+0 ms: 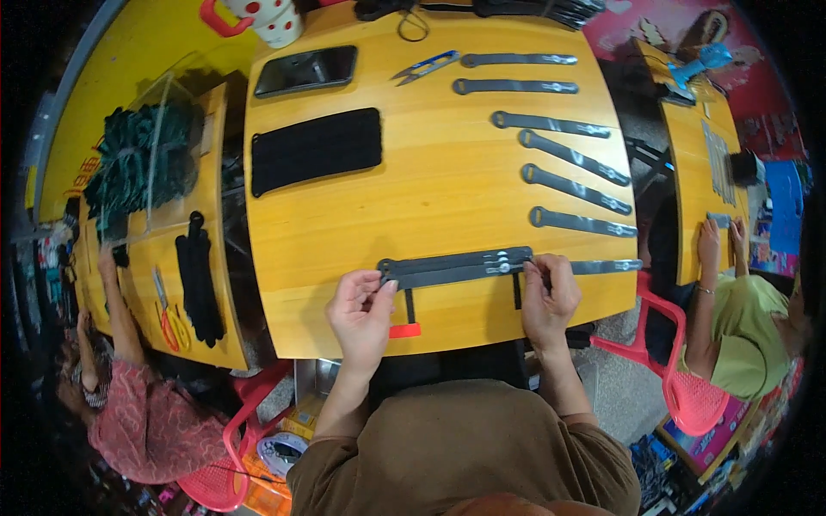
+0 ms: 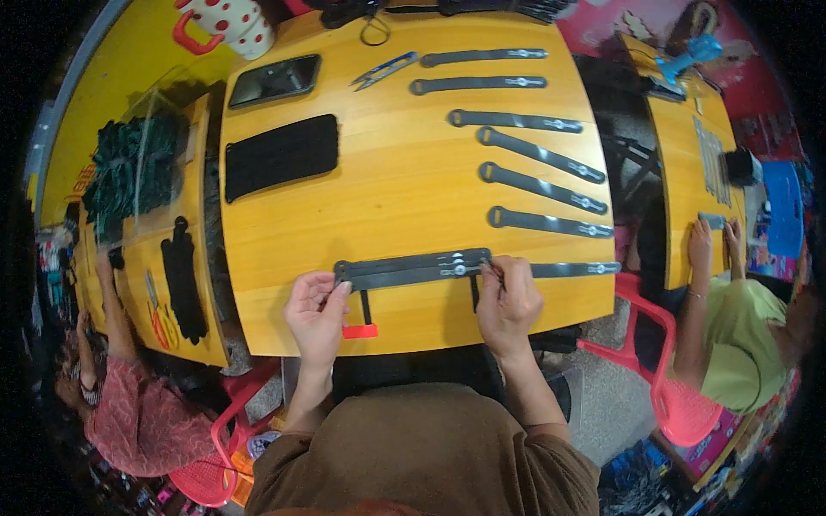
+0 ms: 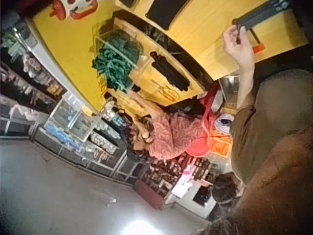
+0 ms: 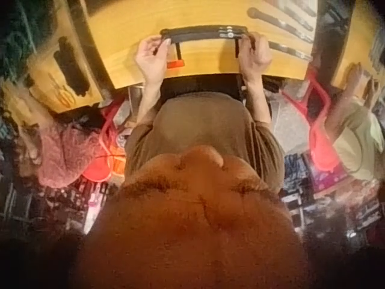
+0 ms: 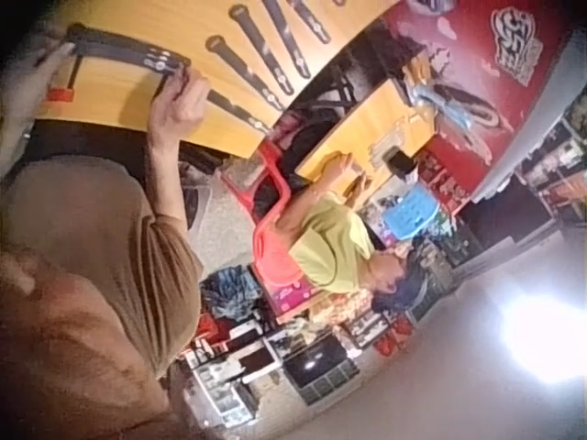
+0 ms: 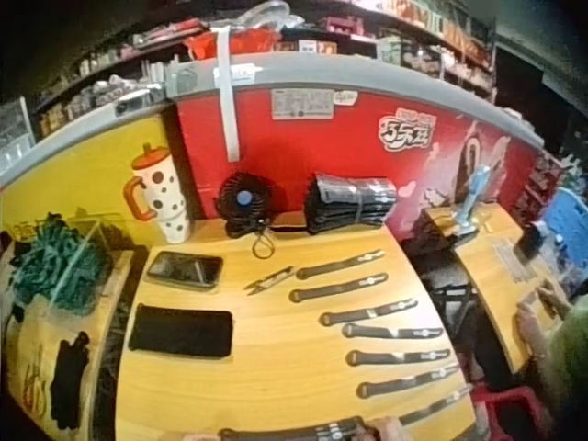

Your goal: Assembling and inspecting small wristband components at a workshop table.

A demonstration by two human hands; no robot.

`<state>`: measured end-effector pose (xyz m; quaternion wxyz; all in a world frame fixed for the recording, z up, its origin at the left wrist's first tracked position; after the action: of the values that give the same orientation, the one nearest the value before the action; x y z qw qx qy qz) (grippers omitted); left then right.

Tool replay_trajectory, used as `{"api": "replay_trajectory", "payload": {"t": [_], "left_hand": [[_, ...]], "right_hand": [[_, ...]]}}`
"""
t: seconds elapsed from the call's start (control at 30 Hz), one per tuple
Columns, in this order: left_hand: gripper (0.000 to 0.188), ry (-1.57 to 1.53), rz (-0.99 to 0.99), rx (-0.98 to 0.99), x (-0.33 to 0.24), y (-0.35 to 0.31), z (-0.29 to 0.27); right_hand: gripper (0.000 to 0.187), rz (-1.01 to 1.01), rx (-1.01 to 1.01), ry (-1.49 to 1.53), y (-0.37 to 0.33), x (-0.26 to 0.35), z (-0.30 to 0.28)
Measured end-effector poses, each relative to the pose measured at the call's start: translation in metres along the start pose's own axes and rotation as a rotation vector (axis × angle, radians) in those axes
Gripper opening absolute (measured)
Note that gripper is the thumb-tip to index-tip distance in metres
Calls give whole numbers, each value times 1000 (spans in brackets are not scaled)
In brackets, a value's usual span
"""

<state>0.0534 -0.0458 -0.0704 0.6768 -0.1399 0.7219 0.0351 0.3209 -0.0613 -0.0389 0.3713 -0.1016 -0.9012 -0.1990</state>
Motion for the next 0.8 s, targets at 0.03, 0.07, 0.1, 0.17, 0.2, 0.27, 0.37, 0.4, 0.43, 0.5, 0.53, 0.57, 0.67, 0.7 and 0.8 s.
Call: {"api": "replay_trajectory", "payload": {"t": [0.03, 0.07, 0.1, 0.17, 0.2, 0.27, 0.37, 0.4, 0.43, 0.5, 0.53, 0.57, 0.67, 0.7, 0.8], "left_hand": [[22, -9, 20, 8, 0, 0, 1], [23, -2, 18, 13, 2, 0, 1], [23, 10, 24, -6, 4, 0, -1], [23, -5, 61, 13, 5, -1, 1], [23, 10, 64, 9, 6, -1, 0], [23, 22, 80, 1, 4, -2, 0], [24, 24, 94, -7, 6, -1, 0], [25, 17, 94, -11, 7, -1, 0], [25, 17, 96, -16, 5, -1, 0], [27, 4, 67, -10, 5, -2, 0], [27, 5, 68, -14, 4, -2, 0], [27, 14, 69, -13, 4, -1, 0], [28, 69, 99, -12, 7, -1, -3], [28, 116, 127, -9, 7, -1, -4], [27, 107, 97, -12, 10, -1, -4]], "right_hand": [[12, -7, -11, -15, 0, -1, -1], [11, -5, -9, -18, 0, 1, -2], [11, -11, 0, 3, 1, 4, -2], [10, 25, 7, 9, 0, 3, -2], [10, 6, -4, -4, 0, 3, -1], [10, -4, -1, -3, 0, 4, 0], [11, -18, 4, -28, -2, 2, 1], [11, -20, 6, -27, -1, 3, 1], [11, -22, 7, -26, -1, 3, 1], [12, -27, 6, -25, -2, 3, 2], [12, -29, 2, -28, -2, 3, 2], [12, -31, 4, -27, -2, 3, 2], [13, -34, 5, -41, -1, 5, 2], [13, -49, 5, -50, -1, 5, 2], [12, -56, 15, -57, -1, 5, 2]]}}
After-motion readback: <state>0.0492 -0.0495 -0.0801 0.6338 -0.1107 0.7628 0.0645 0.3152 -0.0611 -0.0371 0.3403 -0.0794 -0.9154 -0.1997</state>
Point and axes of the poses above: each hand's wrist, its own y-axis towards the middle knuckle, its own z-axis out of the palm, x = y × z, the point moved 6 cm from there along y, towards the middle knuckle, and after that the axes turned 4 degrees about z, right-handed, at the moved point
